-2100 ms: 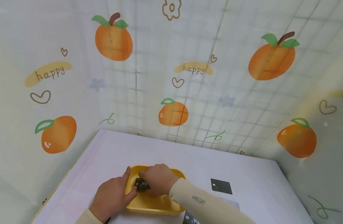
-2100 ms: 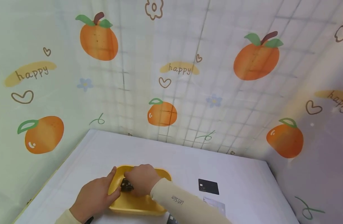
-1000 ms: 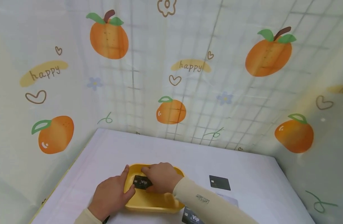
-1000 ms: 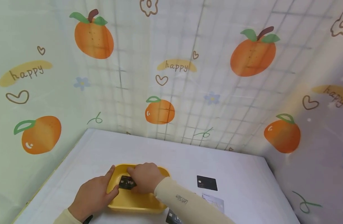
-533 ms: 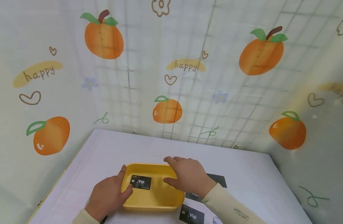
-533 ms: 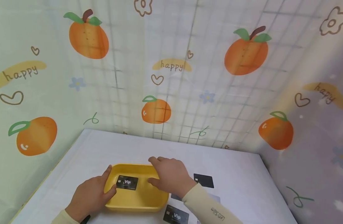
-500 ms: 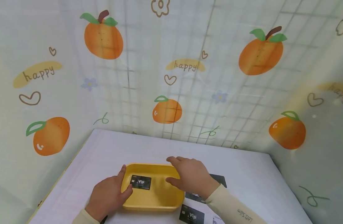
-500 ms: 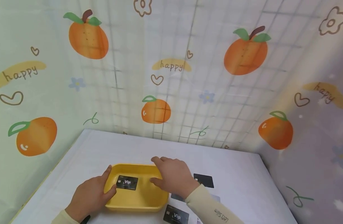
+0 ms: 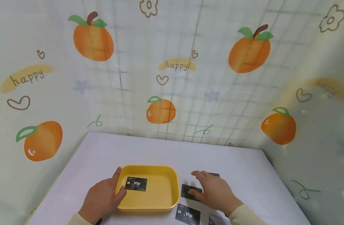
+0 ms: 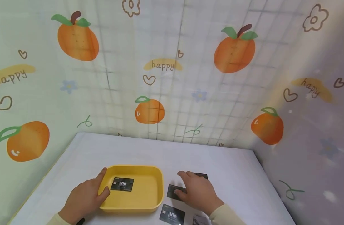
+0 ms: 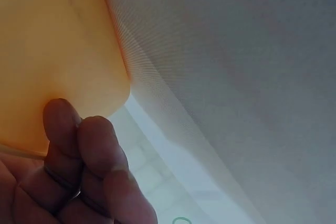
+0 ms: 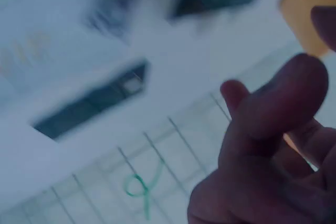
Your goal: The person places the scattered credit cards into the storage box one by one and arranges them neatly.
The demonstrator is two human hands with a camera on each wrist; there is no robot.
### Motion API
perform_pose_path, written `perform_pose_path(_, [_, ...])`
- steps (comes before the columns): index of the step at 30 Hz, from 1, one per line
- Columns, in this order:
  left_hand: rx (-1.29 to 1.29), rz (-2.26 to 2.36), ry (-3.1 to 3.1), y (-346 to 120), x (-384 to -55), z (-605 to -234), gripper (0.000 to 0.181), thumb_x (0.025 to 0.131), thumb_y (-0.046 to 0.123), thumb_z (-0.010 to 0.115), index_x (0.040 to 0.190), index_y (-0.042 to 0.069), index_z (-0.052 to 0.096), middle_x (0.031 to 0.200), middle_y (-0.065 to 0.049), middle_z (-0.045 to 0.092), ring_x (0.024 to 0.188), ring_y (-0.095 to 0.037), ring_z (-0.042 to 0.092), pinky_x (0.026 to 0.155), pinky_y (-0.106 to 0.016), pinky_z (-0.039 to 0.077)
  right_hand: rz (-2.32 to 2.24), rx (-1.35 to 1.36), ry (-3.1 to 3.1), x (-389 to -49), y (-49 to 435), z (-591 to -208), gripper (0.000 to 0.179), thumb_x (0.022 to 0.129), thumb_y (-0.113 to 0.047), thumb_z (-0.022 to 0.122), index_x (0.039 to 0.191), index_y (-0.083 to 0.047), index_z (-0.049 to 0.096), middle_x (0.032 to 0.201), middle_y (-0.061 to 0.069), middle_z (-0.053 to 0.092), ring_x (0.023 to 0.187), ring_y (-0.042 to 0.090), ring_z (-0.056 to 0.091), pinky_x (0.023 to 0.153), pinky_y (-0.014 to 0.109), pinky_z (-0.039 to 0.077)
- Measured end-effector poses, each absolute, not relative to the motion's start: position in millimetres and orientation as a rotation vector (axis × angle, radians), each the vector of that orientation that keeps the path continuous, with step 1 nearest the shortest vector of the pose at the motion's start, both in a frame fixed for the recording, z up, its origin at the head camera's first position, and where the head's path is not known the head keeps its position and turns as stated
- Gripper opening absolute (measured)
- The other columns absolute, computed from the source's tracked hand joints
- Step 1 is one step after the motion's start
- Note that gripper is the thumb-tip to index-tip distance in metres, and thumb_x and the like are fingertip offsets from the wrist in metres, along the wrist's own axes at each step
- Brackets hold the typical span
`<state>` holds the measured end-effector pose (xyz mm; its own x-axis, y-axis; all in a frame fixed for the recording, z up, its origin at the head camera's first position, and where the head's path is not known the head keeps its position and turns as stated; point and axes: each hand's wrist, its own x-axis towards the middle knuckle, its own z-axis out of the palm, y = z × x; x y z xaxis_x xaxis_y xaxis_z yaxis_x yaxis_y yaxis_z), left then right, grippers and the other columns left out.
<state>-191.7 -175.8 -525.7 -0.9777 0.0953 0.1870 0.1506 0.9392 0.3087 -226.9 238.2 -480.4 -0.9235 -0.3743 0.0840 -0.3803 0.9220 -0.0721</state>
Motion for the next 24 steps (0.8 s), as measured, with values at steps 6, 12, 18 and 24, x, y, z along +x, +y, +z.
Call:
perform_pose_path(6, [-0.188, -0.493, -2.934, -177.5, -191.2, -523.6, 0.074, 0.096, 0.041, 0.066, 0.160, 0.009, 0.046, 0.075, 0.003, 0.062, 0.063, -0.012, 0.052, 0.056, -0.039, 0.048, 0.167, 0.532, -3.166, -227.0, 242.0, -503.1, 0.079, 0.077, -0.071, 0.082, 0.141, -0.029, 0.063, 0.137, 0.000, 0.067, 0.116, 0.028, 0.070, 0.087, 0.059, 0.057])
perform_pose_path(12, [-0.189, -0.490, -2.945, -178.4, -187.5, -524.8, 0.074, 0.096, 0.041, 0.066, 0.160, 0.009, 0.046, 0.073, 0.004, 0.059, 0.063, -0.012, 0.051, 0.056, -0.038, 0.047, 0.228, 0.544, -3.221, -226.4, 243.2, -514.7, 0.081, 0.075, -0.073, 0.082, 0.140, -0.028, 0.064, 0.131, -0.002, 0.068, 0.105, 0.020, 0.070, 0.086, 0.059, 0.057])
perform_pose_path(18, [-0.201, -0.474, -2.948, -180.2, -187.5, -526.1, 0.075, 0.097, 0.042, 0.066, 0.161, 0.009, 0.044, 0.071, 0.005, 0.056, 0.062, -0.012, 0.050, 0.056, -0.037, 0.047, 0.271, 0.572, -3.187, -224.4, 244.8, -518.2, 0.078, 0.075, -0.070, 0.084, 0.138, -0.028, 0.064, 0.127, -0.004, 0.070, 0.101, 0.015, 0.068, 0.085, 0.055, 0.058])
perform_pose_path(24, [-0.206, -0.451, -2.953, -176.8, -189.4, -525.6, 0.075, 0.097, 0.043, 0.066, 0.161, 0.008, 0.045, 0.073, 0.003, 0.058, 0.063, -0.013, 0.051, 0.057, -0.039, 0.049, 0.374, 0.523, -3.182, -226.9, 246.7, -516.3, 0.071, 0.071, -0.060, 0.092, 0.131, -0.029, 0.069, 0.119, -0.009, 0.072, 0.100, 0.014, 0.068, 0.087, 0.053, 0.058])
